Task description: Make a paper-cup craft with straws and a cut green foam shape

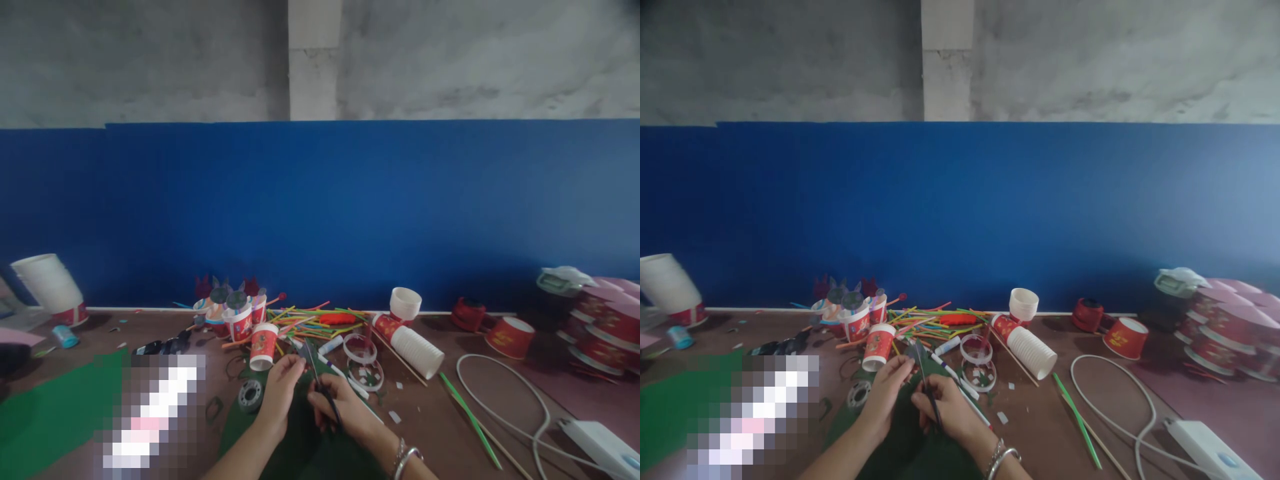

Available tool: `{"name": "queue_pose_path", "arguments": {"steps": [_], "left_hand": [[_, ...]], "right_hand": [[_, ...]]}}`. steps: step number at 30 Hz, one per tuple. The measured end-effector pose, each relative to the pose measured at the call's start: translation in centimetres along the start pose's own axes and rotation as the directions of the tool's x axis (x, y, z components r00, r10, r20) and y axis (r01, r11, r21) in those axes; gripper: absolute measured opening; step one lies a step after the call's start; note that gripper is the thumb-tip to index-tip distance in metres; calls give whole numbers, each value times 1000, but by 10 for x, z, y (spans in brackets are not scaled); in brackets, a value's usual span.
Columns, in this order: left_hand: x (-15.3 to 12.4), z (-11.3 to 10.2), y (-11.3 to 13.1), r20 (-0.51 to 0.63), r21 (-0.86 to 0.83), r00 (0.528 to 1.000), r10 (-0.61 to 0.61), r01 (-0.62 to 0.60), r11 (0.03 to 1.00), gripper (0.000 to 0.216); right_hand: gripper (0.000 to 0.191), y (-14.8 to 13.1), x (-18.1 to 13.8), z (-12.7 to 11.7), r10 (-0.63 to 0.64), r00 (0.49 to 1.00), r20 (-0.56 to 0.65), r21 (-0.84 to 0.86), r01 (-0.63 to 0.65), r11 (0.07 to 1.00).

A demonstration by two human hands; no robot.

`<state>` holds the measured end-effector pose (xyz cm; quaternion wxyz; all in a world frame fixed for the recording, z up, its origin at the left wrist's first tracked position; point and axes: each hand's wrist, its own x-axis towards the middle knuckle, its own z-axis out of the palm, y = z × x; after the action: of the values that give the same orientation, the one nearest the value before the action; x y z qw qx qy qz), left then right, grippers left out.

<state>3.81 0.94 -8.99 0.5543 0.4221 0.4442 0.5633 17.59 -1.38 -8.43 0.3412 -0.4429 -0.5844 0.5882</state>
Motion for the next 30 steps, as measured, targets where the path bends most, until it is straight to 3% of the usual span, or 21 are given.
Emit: {"name": "queue_pose_path", "arguments": {"steps": [30], "left_hand": [[-1, -1, -2, 95, -52, 995, -5, 9, 999, 22]], "right_hand": [[32, 8, 3, -1, -27, 999, -44, -18, 26, 999]]}}
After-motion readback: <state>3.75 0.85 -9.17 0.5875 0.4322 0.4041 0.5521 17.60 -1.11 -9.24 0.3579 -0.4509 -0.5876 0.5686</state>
